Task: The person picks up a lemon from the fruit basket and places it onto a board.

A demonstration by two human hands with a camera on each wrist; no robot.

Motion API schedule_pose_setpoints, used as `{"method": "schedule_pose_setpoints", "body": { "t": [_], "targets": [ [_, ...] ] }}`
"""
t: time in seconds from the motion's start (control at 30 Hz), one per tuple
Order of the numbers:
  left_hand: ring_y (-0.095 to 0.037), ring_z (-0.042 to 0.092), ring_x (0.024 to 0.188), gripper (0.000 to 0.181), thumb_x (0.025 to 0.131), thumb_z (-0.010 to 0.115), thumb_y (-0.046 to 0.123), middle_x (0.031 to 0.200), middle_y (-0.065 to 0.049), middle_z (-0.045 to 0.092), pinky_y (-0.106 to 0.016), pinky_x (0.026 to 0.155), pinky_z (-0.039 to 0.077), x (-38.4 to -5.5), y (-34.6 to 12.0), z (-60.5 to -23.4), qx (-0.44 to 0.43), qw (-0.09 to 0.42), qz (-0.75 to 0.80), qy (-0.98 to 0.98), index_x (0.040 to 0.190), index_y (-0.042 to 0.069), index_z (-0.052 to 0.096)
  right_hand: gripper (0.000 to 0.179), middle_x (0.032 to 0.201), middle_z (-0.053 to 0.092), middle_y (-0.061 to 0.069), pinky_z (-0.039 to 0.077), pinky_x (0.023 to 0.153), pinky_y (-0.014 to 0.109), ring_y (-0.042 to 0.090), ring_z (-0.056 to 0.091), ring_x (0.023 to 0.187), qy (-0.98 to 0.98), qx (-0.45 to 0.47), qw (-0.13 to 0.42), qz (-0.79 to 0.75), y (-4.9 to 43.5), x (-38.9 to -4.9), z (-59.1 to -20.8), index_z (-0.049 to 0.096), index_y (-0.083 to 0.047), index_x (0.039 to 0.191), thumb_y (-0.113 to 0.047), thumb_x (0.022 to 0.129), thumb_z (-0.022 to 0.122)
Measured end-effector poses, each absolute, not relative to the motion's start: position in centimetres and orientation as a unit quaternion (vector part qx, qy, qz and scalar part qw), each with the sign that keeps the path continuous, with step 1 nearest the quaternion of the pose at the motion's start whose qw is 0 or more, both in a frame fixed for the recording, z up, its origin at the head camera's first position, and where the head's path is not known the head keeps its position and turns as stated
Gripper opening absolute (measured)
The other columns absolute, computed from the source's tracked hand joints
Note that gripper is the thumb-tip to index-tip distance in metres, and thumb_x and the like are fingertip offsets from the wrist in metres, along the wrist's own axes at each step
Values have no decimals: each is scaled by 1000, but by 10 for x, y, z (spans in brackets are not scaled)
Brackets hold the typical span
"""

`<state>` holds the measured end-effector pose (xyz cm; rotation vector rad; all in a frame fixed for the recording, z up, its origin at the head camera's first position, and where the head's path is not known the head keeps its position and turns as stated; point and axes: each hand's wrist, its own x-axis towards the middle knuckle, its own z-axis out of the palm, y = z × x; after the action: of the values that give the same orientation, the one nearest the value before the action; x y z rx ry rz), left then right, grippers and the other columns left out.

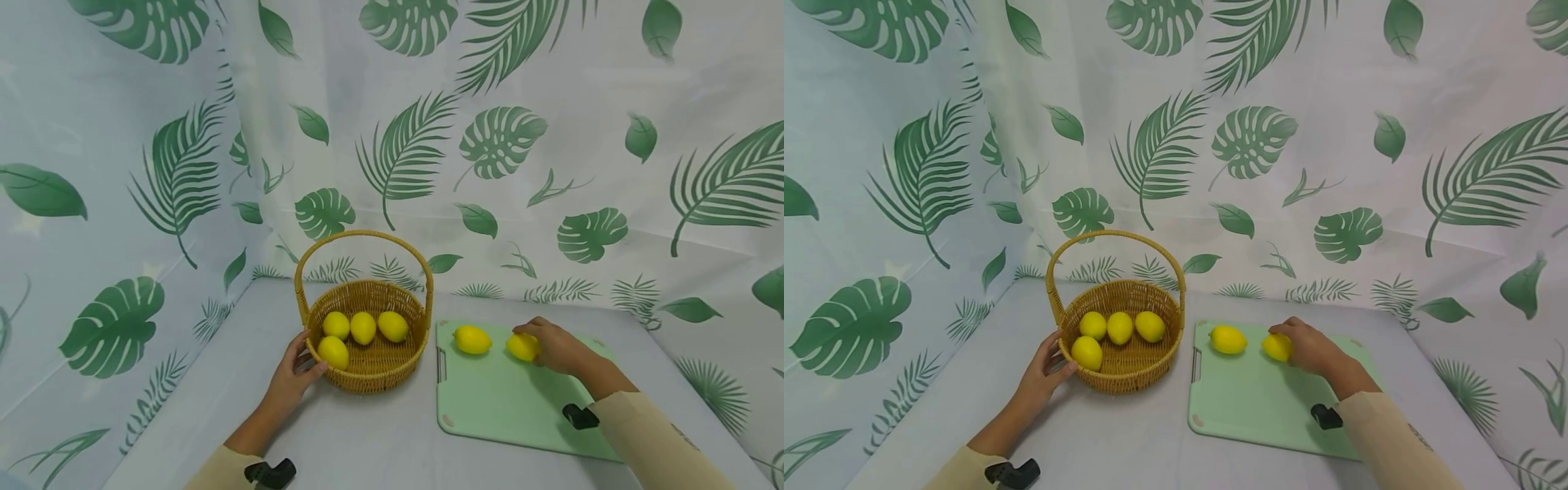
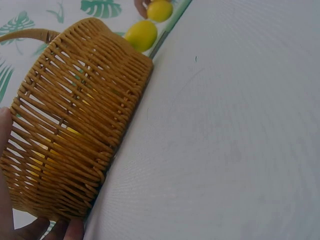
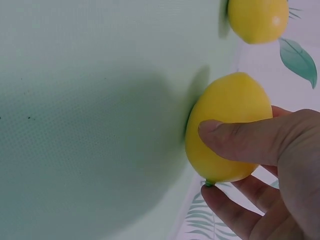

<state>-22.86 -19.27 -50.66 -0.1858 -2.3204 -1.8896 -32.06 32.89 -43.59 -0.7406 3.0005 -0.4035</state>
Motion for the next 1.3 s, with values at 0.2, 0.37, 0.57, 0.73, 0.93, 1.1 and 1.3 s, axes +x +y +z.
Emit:
{"method": "schedule_pose_setpoints", "body": {
  "t": [0.2, 0.37, 0.57, 0.73, 0.93, 1.1, 1.3],
  "targets": [
    [-36, 42, 130, 76, 90, 72, 26, 150, -14, 34, -48, 97, 45, -229, -195, -509, -61, 70, -630, -771, 152, 23, 28, 59, 118, 54, 17, 45, 91, 58, 38, 55, 104, 962, -239, 17, -134, 327, -321, -436, 62, -3, 127, 8, 71, 77],
    [-38, 40, 131, 76, 91, 72, 22, 151, -16, 32, -48, 96, 45, -227, -193, -499, -72, 63, -635, -767, 152, 20, 28, 60, 120, 54, 19, 45, 90, 59, 39, 54, 104, 964, -228, 25, -133, 326, -319, -431, 61, -2, 127, 5, 70, 79],
    [-36, 42, 130, 76, 90, 73, 25, 150, -13, 34, -48, 95, 46, -233, -193, -508, -64, 67, -633, -769, 151, 25, 29, 59, 121, 54, 19, 44, 91, 60, 38, 54, 104, 966, -219, 32, -135, 329, -322, -433, 62, -3, 127, 4, 71, 80],
    [-37, 42, 130, 77, 89, 74, 27, 149, -13, 34, -47, 95, 46, -232, -194, -510, -57, 66, -626, -775, 151, 26, 29, 58, 120, 55, 17, 44, 92, 59, 37, 55, 104, 964, -226, 29, -137, 329, -322, -435, 62, -3, 126, 5, 72, 79],
    [-36, 41, 131, 77, 89, 73, 26, 150, -14, 33, -48, 95, 46, -232, -194, -507, -60, 69, -626, -774, 152, 24, 29, 58, 122, 54, 18, 43, 93, 59, 37, 54, 105, 963, -227, 32, -143, 327, -321, -435, 61, -4, 127, 8, 73, 77],
    [-36, 41, 131, 76, 89, 73, 27, 150, -13, 33, -48, 95, 46, -232, -194, -507, -57, 66, -625, -775, 151, 25, 29, 58, 122, 54, 18, 43, 93, 59, 38, 54, 106, 964, -224, 32, -140, 326, -319, -435, 61, -4, 128, 9, 73, 76],
    [-37, 39, 132, 76, 90, 73, 27, 152, -14, 31, -48, 96, 45, -232, -195, -509, -52, 53, -629, -774, 152, 25, 28, 57, 121, 55, 17, 43, 93, 59, 38, 54, 106, 963, -234, 29, -131, 325, -320, -433, 63, -4, 126, 10, 72, 76]
  ]
}}
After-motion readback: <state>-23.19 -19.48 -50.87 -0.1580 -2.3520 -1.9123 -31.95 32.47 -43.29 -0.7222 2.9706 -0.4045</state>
